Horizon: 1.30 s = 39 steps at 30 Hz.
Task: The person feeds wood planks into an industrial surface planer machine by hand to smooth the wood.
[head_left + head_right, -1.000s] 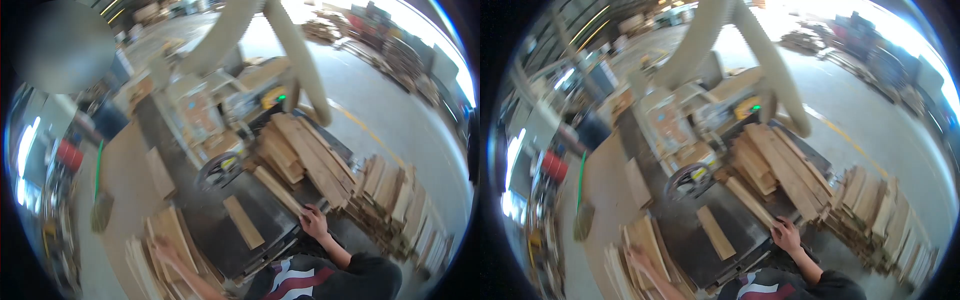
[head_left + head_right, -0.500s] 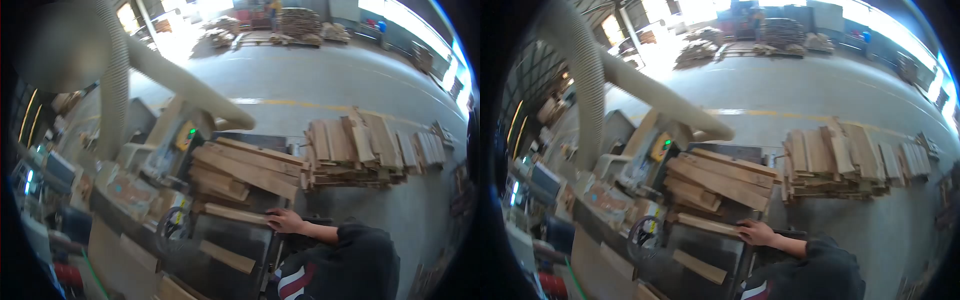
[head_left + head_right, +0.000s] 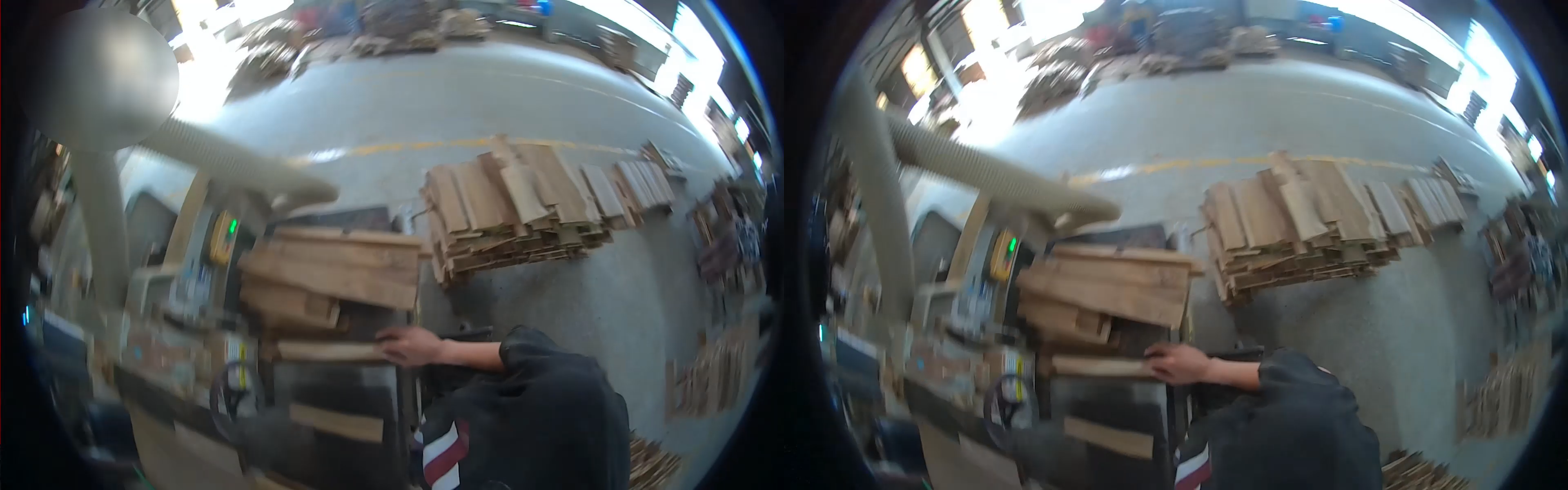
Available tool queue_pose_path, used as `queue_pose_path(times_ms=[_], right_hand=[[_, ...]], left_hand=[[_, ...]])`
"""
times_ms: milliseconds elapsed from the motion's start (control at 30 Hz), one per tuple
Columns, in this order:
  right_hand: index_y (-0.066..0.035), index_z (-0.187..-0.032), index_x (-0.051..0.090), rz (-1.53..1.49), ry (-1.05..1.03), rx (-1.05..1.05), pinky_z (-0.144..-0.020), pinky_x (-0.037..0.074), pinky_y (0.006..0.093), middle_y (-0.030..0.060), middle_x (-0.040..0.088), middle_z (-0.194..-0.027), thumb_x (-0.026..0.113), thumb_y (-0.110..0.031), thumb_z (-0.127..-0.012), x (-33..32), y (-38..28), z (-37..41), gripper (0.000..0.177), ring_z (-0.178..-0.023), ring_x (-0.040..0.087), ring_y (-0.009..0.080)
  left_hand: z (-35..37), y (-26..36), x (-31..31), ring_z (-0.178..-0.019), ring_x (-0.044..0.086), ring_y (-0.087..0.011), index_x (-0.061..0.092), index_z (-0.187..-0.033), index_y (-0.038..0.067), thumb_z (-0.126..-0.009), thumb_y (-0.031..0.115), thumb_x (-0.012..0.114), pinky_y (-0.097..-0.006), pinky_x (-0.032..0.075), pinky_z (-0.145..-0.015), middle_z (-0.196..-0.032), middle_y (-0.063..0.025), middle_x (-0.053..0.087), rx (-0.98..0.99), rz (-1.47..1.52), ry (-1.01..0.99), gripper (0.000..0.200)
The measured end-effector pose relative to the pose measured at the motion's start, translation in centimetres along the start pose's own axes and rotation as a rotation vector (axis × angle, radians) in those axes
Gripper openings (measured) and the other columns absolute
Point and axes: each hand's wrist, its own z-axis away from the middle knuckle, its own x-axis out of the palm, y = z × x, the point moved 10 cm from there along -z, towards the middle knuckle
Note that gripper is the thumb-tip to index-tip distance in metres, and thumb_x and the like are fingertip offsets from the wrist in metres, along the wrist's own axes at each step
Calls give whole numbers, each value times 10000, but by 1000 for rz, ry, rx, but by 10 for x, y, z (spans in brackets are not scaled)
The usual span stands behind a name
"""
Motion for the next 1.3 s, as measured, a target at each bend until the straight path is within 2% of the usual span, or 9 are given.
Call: queue_pose_path(times_ms=[133, 200, 233, 267, 333, 400, 633, 833, 1300], right_hand=[[-144, -1020, 736, 135, -95, 56, -789, 615, 428, 120, 719, -1137, 690, -240, -911, 19, 11, -6, 152, -1023, 718, 309], [-124, -1088, 732, -24, -77, 101, -794, 603, 451, 138, 684, -1199, 722, -166, -913, 25, 15, -3, 180, -1049, 698, 351], [-119, -1115, 720, -14, -88, 63, -809, 596, 457, 142, 673, -1220, 724, -152, -913, 20, 6, -9, 204, -1048, 693, 362], [-113, -1141, 709, 7, -74, 35, -824, 589, 463, 145, 661, -1242, 726, -137, -914, 17, -2, -13, 229, -1047, 688, 373], [-112, -1160, 698, -1, -130, -22, -838, 584, 467, 152, 656, -1245, 721, -130, -920, 28, -2, -13, 242, -1055, 684, 379], [-111, -1179, 686, 31, -143, -55, -852, 579, 471, 159, 652, -1248, 716, -122, -925, 33, -5, -13, 256, -1063, 680, 386], [-94, -1219, 672, 47, -113, -70, -901, 563, 471, 179, 644, -1248, 695, -99, -953, 33, -6, -10, 267, -1136, 649, 403], [-83, -1218, 675, 47, -112, -83, -910, 558, 472, 184, 645, -1251, 691, -101, -958, 34, -9, -9, 262, -1141, 644, 412], [-91, -1103, 728, 54, -117, 55, -909, 571, 462, 177, 674, -1225, 736, -154, -918, 26, 1, -7, 196, -1093, 677, 382]], left_hand=[[48, 6, -2, -1114, 660, -367, 695, -1255, 58, -893, 291, 808, -500, 534, -948, -1168, -210, 720, -181, 382, -130, 445], [92, 45, 5, -1116, 660, -359, 701, -1246, 56, -887, 272, 821, -495, 534, -953, -1165, -205, 724, -336, 594, -362, 436], [99, 102, -7, -1138, 647, -367, 694, -1270, 64, -839, 253, 846, -478, 510, -1016, -1206, -187, 713, 8, 395, -362, 494], [127, 127, 9, -1254, 581, -393, 674, -1322, 96, -776, 276, 878, -491, 464, -1080, -1346, -201, 643, 128, 480, -462, 610], [179, 159, 37, -1432, 415, -437, 594, -1466, 170, -702, 379, 924, -532, 365, -1160, -1594, -223, 416, 199, 641, -787, 858], [189, 185, 25, -1475, 354, -463, 585, -1480, 219, -629, 371, 949, -572, 354, -1149, -1658, -251, 285, 225, 512, -848, 938], [200, 188, 38, -1511, 313, -452, 602, -1472, 250, -554, 390, 978, -565, 308, -1178, -1683, -262, 224, 181, 560, -792, 1002], [209, 199, 43, -1520, 334, -408, 434, -1557, 96, -574, 384, 978, -556, 304, -1179, -1674, -244, 277, 6, 655, -678, 1160], [206, 281, 54, -1482, 415, -391, 452, -1541, 81, -663, 446, 891, -570, 302, -1181, -1589, -242, 440, 290, 714, -684, 1047]])
